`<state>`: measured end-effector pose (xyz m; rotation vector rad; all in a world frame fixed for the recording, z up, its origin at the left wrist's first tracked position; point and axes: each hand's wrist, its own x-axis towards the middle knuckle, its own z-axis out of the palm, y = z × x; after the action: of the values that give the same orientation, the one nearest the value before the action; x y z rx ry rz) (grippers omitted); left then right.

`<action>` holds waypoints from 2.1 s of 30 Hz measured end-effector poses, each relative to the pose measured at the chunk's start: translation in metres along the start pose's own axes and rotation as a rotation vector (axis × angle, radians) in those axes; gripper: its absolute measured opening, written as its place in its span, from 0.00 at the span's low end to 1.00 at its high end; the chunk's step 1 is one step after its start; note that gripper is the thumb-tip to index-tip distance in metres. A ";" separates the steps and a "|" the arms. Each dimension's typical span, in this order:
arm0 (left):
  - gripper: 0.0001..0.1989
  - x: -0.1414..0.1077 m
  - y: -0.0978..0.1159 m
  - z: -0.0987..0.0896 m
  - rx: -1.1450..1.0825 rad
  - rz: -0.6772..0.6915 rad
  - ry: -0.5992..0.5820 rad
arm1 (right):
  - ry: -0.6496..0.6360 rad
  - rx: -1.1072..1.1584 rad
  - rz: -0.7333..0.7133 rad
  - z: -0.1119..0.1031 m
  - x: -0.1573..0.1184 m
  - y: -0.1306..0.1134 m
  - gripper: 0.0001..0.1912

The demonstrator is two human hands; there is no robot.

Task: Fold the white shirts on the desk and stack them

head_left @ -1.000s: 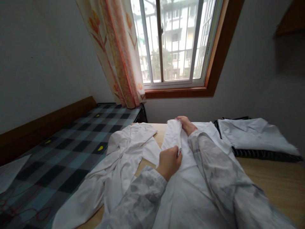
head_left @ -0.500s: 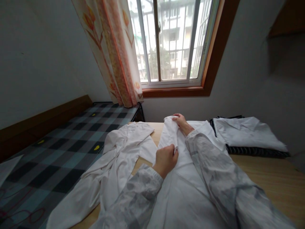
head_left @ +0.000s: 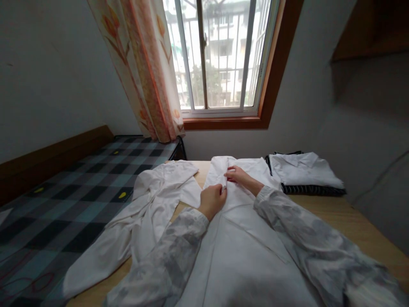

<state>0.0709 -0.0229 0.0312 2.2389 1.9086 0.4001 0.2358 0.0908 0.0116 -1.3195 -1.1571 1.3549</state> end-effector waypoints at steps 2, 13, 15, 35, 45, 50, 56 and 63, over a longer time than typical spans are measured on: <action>0.21 0.002 0.002 -0.006 -0.003 0.014 -0.026 | -0.007 -0.065 -0.060 -0.009 -0.016 0.000 0.22; 0.23 -0.025 -0.061 -0.040 0.112 -0.112 -0.016 | 0.220 -0.954 -0.701 -0.146 -0.171 0.070 0.27; 0.22 -0.028 -0.063 -0.036 0.097 -0.119 -0.036 | 0.189 -1.014 -0.687 -0.151 -0.185 0.086 0.27; 0.18 -0.017 -0.050 -0.034 0.120 -0.097 0.198 | 0.050 -1.126 -0.615 -0.140 -0.122 0.064 0.30; 0.16 -0.078 -0.033 -0.056 0.230 0.155 -0.135 | -0.080 -0.773 -0.487 -0.051 -0.119 -0.002 0.08; 0.10 -0.077 -0.026 -0.054 0.205 0.188 -0.193 | -0.048 -0.676 -0.248 0.010 -0.082 -0.007 0.22; 0.11 -0.075 -0.015 -0.045 -0.113 0.166 -0.066 | -0.051 -0.439 -0.160 0.032 -0.057 0.003 0.14; 0.16 -0.074 0.003 -0.029 -0.192 0.231 -0.068 | -0.064 -0.353 -0.090 0.003 -0.061 0.010 0.16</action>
<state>0.0544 -0.0971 0.0533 2.3169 1.5134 0.5093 0.2355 0.0284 0.0115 -1.4564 -1.5327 1.1701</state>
